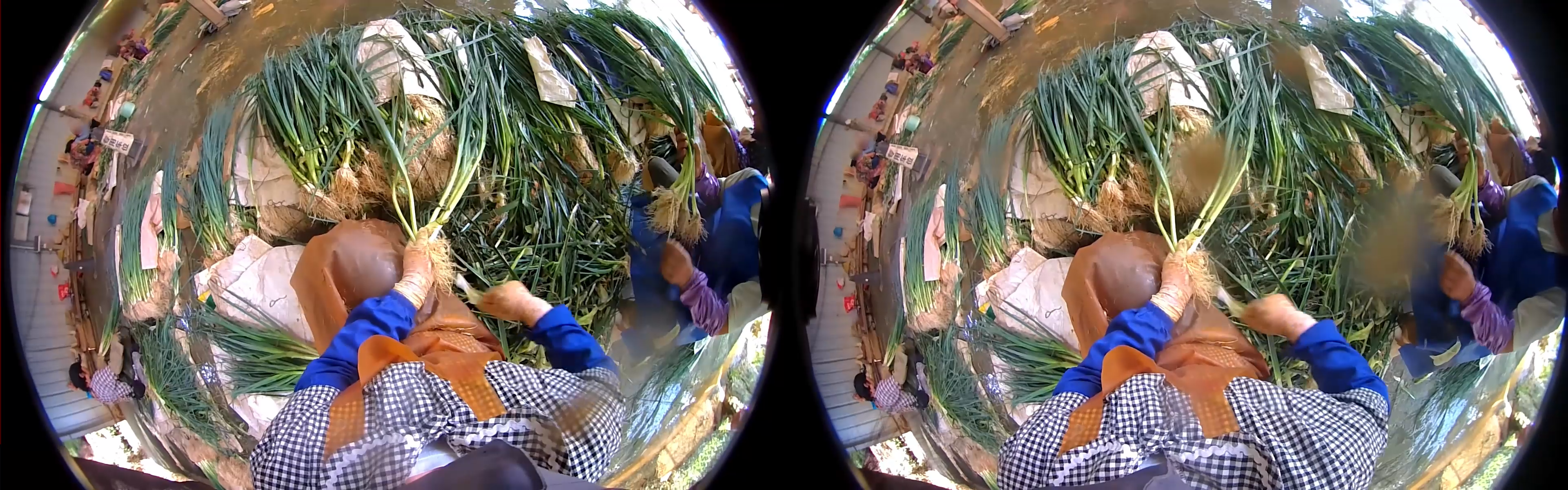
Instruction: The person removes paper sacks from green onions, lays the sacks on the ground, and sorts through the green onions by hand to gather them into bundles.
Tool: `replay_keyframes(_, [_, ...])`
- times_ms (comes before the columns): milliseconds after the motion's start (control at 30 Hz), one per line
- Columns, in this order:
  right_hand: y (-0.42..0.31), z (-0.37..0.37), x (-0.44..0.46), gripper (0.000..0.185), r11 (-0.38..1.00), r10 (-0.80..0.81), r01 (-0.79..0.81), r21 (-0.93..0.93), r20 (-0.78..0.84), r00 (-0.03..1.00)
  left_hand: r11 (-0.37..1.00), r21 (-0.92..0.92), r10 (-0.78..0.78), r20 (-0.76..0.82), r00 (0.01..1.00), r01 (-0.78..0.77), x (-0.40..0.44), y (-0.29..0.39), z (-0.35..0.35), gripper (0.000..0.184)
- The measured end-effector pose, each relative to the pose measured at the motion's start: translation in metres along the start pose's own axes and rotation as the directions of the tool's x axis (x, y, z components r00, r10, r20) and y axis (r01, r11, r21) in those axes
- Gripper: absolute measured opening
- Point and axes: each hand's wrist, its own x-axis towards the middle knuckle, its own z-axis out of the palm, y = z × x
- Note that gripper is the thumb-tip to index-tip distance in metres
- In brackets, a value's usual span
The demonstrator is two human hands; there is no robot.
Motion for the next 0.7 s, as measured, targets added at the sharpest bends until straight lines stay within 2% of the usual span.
replay_keyframes(33, [0.018, 0.005, -0.007, 0.035, 1.0, 0.009, -0.009, -0.003, 0.001, 1.0, 0.998, 0.056, -0.01, -0.113, 0.994, 0.016, -0.016, 0.01, 0.021, 0.022])
replay_keyframes(67, [0.035, 0.005, -0.009, 0.04, 0.986, 0.108, -0.083, -0.147, 0.176, 0.978, 0.998, 0.053, -0.013, -0.102, 0.995, 0.018, -0.013, 0.006, 0.018, 0.022])
replay_keyframes(100, [0.052, 0.003, -0.005, 0.048, 0.946, 0.225, -0.125, -0.3, 0.327, 0.918, 0.983, 0.176, 0.067, -0.074, 0.995, -0.054, -0.009, 0.001, 0.015, 0.02])
replay_keyframes(133, [0.031, -0.039, -0.001, 0.046, 0.975, 0.183, -0.164, -0.149, 0.122, 0.976, 0.947, 0.295, 0.144, -0.043, 0.989, -0.125, -0.007, -0.003, 0.011, 0.018])
replay_keyframes(167, [0.058, -0.022, 0.033, 0.041, 0.963, -0.172, 0.091, -0.253, -0.32, 0.932, 0.959, 0.258, 0.115, 0.015, 0.993, -0.115, -0.013, -0.001, 0.017, 0.015])
replay_keyframes(200, [0.024, -0.06, 0.031, 0.037, 0.96, 0.256, -0.116, 0.253, -0.639, 0.725, 0.953, 0.283, 0.108, 0.01, 0.994, -0.107, -0.015, -0.002, 0.017, 0.015])
replay_keyframes(233, [0.008, -0.084, 0.045, 0.041, 0.936, 0.283, -0.001, 0.352, -0.752, 0.595, 0.917, 0.359, 0.176, 0.022, 0.984, -0.172, -0.005, -0.011, 0.008, 0.015])
replay_keyframes(267, [0.014, -0.091, 0.063, 0.046, 0.963, 0.212, 0.014, 0.27, -0.783, 0.585, 0.869, 0.433, 0.244, 0.042, 0.969, -0.238, 0.004, -0.018, 0.0, 0.015])
replay_keyframes(300, [0.005, -0.106, 0.072, 0.053, 0.908, 0.336, -0.053, 0.416, -0.647, 0.685, 0.845, 0.51, 0.195, -0.012, 0.981, -0.162, -0.006, -0.009, 0.007, 0.016])
replay_keyframes(333, [0.013, -0.105, 0.091, 0.059, 0.915, 0.363, -0.191, 0.354, -0.522, 0.772, 0.871, 0.455, 0.185, 0.048, 0.982, -0.186, 0.005, -0.016, -0.003, 0.017])
replay_keyframes(400, [0.009, -0.104, 0.104, 0.06, 0.952, 0.256, -0.146, 0.269, -0.44, 0.861, 0.725, 0.621, 0.262, 0.152, 0.953, -0.298, 0.008, -0.019, -0.014, 0.025])
replay_keyframes(433, [0.015, -0.089, 0.111, 0.054, 0.954, -0.012, 0.184, 0.237, -0.582, 0.813, 0.793, 0.556, 0.199, 0.151, 0.968, -0.25, 0.004, -0.017, -0.011, 0.034])
replay_keyframes(467, [0.009, -0.083, 0.106, 0.054, 0.954, -0.011, 0.182, 0.238, -0.578, 0.816, 0.795, 0.554, 0.197, 0.148, 0.969, -0.246, 0.002, -0.016, -0.009, 0.034])
replay_keyframes(500, [0.001, -0.075, 0.101, 0.037, 0.735, 0.058, 0.304, 0.606, -0.502, 0.863, 0.866, 0.45, 0.146, 0.189, 0.971, -0.218, -0.001, -0.014, -0.007, 0.033])
replay_keyframes(533, [-0.009, -0.069, 0.089, 0.028, 0.372, 0.083, 0.344, 0.862, -0.399, 0.913, 0.924, 0.339, 0.101, 0.232, 0.968, -0.177, -0.003, -0.015, -0.008, 0.033])
replay_keyframes(600, [-0.024, -0.066, 0.038, 0.026, 0.287, -0.238, 0.476, 0.831, -0.419, 0.876, 0.99, 0.066, 0.117, 0.139, 0.983, -0.127, 0.003, -0.019, -0.005, 0.027])
replay_keyframes(633, [-0.022, -0.061, 0.014, 0.025, 0.237, -0.387, 0.384, 0.892, -0.276, 0.88, 0.992, 0.085, 0.081, 0.169, 0.982, -0.096, 0.003, -0.016, -0.008, 0.026])
replay_keyframes(667, [-0.015, -0.055, -0.004, 0.025, 0.204, -0.527, 0.278, 0.939, -0.135, 0.839, 0.992, 0.106, 0.041, 0.2, 0.979, -0.063, 0.002, -0.012, -0.009, 0.026])
replay_keyframes(700, [-0.005, -0.05, -0.009, 0.031, 0.436, -0.397, 0.18, 0.882, 0.009, 0.918, 0.99, 0.123, 0.049, 0.178, 0.983, -0.072, 0.001, -0.009, -0.006, 0.025])
